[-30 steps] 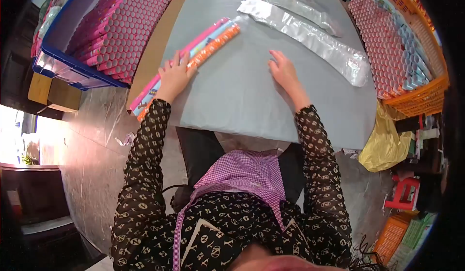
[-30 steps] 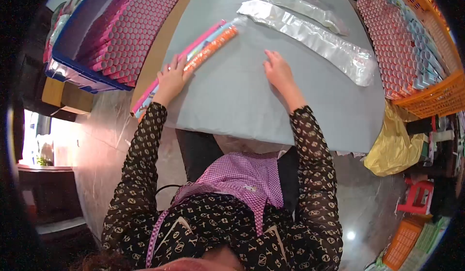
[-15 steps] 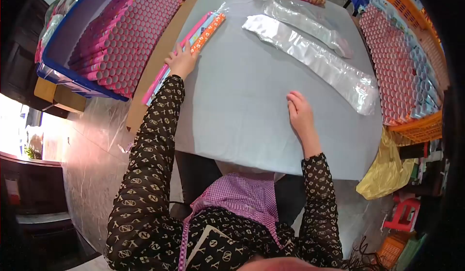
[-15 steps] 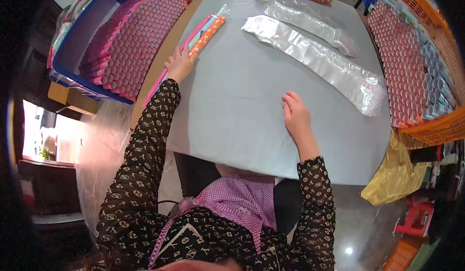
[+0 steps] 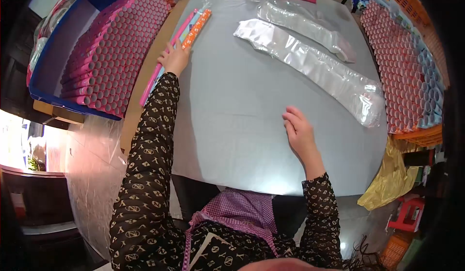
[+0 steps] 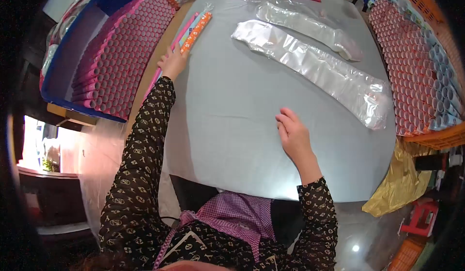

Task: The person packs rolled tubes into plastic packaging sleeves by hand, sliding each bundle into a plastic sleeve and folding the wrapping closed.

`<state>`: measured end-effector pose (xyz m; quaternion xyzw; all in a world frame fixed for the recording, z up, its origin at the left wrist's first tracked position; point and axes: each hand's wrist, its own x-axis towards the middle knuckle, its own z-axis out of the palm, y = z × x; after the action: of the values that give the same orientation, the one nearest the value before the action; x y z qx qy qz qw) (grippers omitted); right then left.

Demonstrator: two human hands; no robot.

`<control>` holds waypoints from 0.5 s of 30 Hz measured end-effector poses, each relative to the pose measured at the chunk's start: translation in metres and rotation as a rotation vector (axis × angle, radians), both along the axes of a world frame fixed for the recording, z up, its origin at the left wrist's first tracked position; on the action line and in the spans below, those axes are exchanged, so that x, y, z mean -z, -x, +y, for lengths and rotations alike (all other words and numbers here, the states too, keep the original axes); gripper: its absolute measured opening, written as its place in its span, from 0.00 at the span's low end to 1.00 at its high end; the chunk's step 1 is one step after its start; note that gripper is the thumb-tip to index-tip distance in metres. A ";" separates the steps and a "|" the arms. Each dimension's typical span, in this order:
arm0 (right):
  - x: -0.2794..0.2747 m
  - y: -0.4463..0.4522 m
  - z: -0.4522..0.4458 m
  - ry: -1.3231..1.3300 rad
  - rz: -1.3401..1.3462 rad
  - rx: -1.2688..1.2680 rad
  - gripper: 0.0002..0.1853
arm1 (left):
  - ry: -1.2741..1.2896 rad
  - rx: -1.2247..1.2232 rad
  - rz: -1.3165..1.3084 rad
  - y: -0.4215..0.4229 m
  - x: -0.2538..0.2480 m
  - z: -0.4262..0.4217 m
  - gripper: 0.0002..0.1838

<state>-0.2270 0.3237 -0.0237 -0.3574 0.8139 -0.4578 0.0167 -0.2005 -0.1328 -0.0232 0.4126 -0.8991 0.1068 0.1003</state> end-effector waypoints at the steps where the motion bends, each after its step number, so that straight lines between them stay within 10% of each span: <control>1: -0.001 0.000 0.000 0.000 -0.006 -0.003 0.08 | -0.027 0.012 0.017 0.003 -0.001 -0.002 0.35; 15: -0.007 0.000 0.001 -0.035 -0.088 -0.026 0.09 | -0.068 -0.012 0.052 0.027 -0.002 -0.021 0.36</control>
<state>-0.2266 0.3246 -0.0167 -0.3472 0.8156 -0.4583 0.0647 -0.2277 -0.1539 -0.0208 0.4239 -0.8967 0.0657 0.1090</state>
